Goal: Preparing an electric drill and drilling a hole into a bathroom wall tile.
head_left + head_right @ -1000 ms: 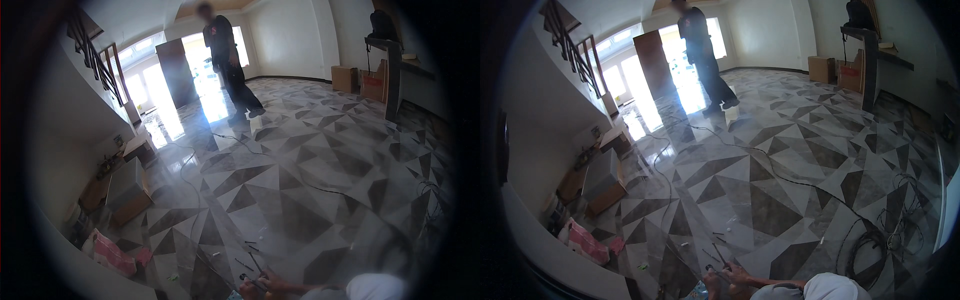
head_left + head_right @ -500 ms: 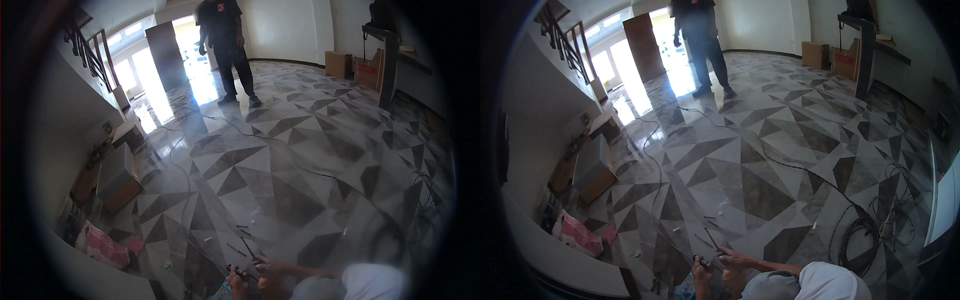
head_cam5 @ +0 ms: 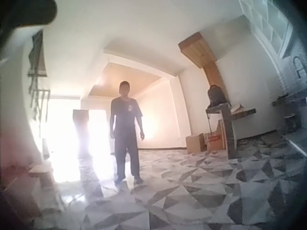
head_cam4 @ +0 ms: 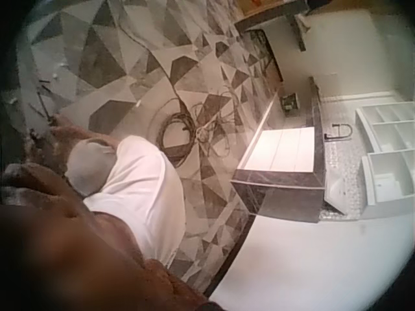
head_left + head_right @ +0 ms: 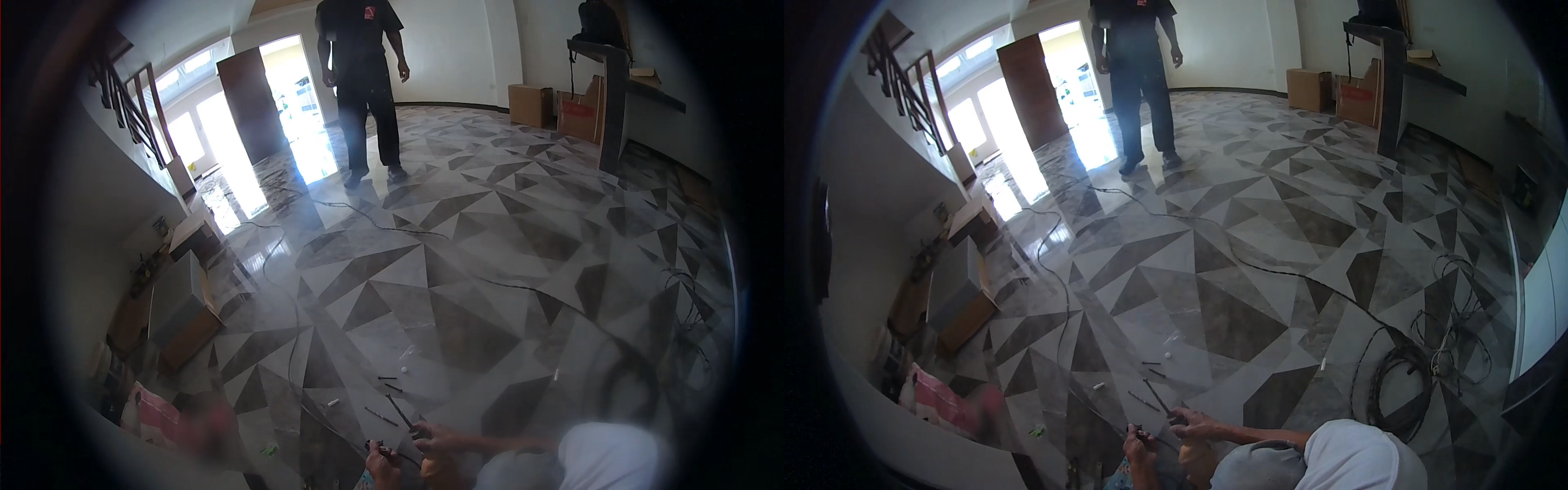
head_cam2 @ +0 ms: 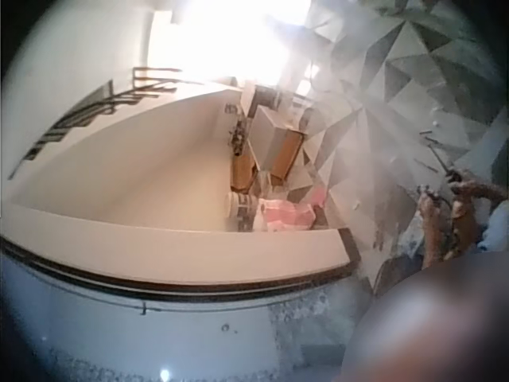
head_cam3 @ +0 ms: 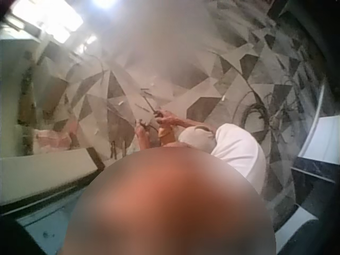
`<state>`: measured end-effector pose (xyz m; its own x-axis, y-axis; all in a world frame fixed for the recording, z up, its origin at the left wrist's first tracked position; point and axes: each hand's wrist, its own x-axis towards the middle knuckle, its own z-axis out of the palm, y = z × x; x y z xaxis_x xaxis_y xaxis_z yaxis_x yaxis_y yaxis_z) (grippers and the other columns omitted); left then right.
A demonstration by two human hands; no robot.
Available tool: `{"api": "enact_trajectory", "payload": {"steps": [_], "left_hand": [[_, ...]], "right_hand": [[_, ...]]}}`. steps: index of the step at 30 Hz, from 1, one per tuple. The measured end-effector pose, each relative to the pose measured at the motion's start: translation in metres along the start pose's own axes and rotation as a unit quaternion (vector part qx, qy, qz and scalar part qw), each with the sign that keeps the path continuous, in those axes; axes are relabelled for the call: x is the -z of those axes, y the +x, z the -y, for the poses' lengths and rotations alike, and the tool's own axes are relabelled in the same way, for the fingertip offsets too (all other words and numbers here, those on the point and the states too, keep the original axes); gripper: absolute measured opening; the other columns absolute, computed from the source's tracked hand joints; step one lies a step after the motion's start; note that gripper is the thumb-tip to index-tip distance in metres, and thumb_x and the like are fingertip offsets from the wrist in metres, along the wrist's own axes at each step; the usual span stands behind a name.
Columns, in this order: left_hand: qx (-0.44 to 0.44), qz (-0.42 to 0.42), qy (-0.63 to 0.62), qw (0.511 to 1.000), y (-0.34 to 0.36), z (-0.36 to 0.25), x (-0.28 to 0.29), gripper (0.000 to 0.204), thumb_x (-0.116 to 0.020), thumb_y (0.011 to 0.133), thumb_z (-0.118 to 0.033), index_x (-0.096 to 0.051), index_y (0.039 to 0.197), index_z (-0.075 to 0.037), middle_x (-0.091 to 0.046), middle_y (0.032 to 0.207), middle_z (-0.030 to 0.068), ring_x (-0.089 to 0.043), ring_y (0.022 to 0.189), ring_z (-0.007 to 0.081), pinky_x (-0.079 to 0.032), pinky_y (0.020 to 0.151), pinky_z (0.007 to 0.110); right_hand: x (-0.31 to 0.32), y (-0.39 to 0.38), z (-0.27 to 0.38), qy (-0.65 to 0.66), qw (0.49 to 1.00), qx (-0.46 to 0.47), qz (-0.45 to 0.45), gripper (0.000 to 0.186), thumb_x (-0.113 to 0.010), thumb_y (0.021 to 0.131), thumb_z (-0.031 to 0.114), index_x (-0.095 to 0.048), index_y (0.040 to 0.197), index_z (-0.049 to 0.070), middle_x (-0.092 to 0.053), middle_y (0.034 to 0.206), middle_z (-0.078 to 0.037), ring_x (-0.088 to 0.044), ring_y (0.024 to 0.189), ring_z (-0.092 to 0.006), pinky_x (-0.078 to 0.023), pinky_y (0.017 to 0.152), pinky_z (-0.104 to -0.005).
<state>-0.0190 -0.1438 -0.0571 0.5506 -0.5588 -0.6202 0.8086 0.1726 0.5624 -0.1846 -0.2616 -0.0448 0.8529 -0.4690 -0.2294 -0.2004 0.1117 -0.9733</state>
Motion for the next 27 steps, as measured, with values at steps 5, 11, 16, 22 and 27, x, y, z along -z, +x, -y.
{"api": "enact_trajectory", "payload": {"steps": [5, 11, 16, 22, 27], "left_hand": [[0.020, -0.017, 0.019, 0.999, -0.012, -0.005, -0.014, 0.023, -0.051, 0.096, -0.028, -0.052, 0.078, -0.014, -0.045, 0.059, -0.0028, -0.046, 0.051, 0.0121, -0.043, 0.045, 0.027], [0.004, -0.040, 0.075, 0.996, -0.026, -0.004, -0.028, 0.019, -0.051, 0.093, -0.024, -0.052, 0.077, -0.013, -0.042, 0.058, -0.0030, -0.044, 0.049, 0.0120, -0.041, 0.041, 0.027], [0.004, -0.040, 0.062, 0.997, -0.015, 0.002, -0.019, 0.018, -0.052, 0.092, -0.023, -0.052, 0.078, -0.012, -0.043, 0.058, -0.0018, -0.045, 0.048, 0.0121, -0.041, 0.041, 0.026], [-0.009, -0.009, 0.047, 0.999, 0.004, -0.001, -0.008, 0.018, -0.053, 0.091, -0.024, -0.052, 0.077, -0.013, -0.043, 0.057, -0.0028, -0.045, 0.048, 0.0116, -0.040, 0.041, 0.027], [-0.018, -0.007, 0.037, 0.999, -0.002, -0.005, -0.013, 0.018, -0.053, 0.091, -0.024, -0.052, 0.078, -0.013, -0.043, 0.057, -0.0028, -0.045, 0.048, 0.0116, -0.039, 0.040, 0.027]], "right_hand": [[0.000, -0.008, 0.021, -0.103, 0.992, -0.010, -0.074, 0.058, -0.068, 0.081, 0.036, -0.052, 0.125, 0.001, -0.061, 0.120, -0.021, -0.061, 0.109, -0.0303, -0.048, 0.092, -0.0389], [0.008, -0.007, 0.030, -0.257, 0.960, -0.011, -0.110, 0.047, -0.065, 0.082, 0.042, -0.059, 0.102, 0.000, -0.064, 0.101, -0.025, -0.064, 0.094, -0.0415, -0.050, 0.081, -0.0475], [0.011, -0.001, 0.017, -0.291, 0.953, 0.048, -0.061, 0.038, -0.056, 0.091, 0.038, -0.057, 0.099, 0.001, -0.063, 0.093, -0.029, -0.060, 0.089, -0.0481, -0.048, 0.076, -0.0519], [0.017, -0.005, 0.021, -0.276, 0.958, 0.063, -0.045, 0.030, -0.057, 0.092, 0.031, -0.058, 0.106, 0.005, -0.065, 0.089, -0.021, -0.065, 0.086, -0.0388, -0.050, 0.069, -0.0445], [0.017, -0.010, 0.030, -0.212, 0.975, 0.054, -0.045, 0.034, -0.054, 0.092, 0.032, -0.056, 0.108, 0.002, -0.065, 0.095, -0.025, -0.063, 0.093, -0.0423, -0.049, 0.076, -0.0468]]}}
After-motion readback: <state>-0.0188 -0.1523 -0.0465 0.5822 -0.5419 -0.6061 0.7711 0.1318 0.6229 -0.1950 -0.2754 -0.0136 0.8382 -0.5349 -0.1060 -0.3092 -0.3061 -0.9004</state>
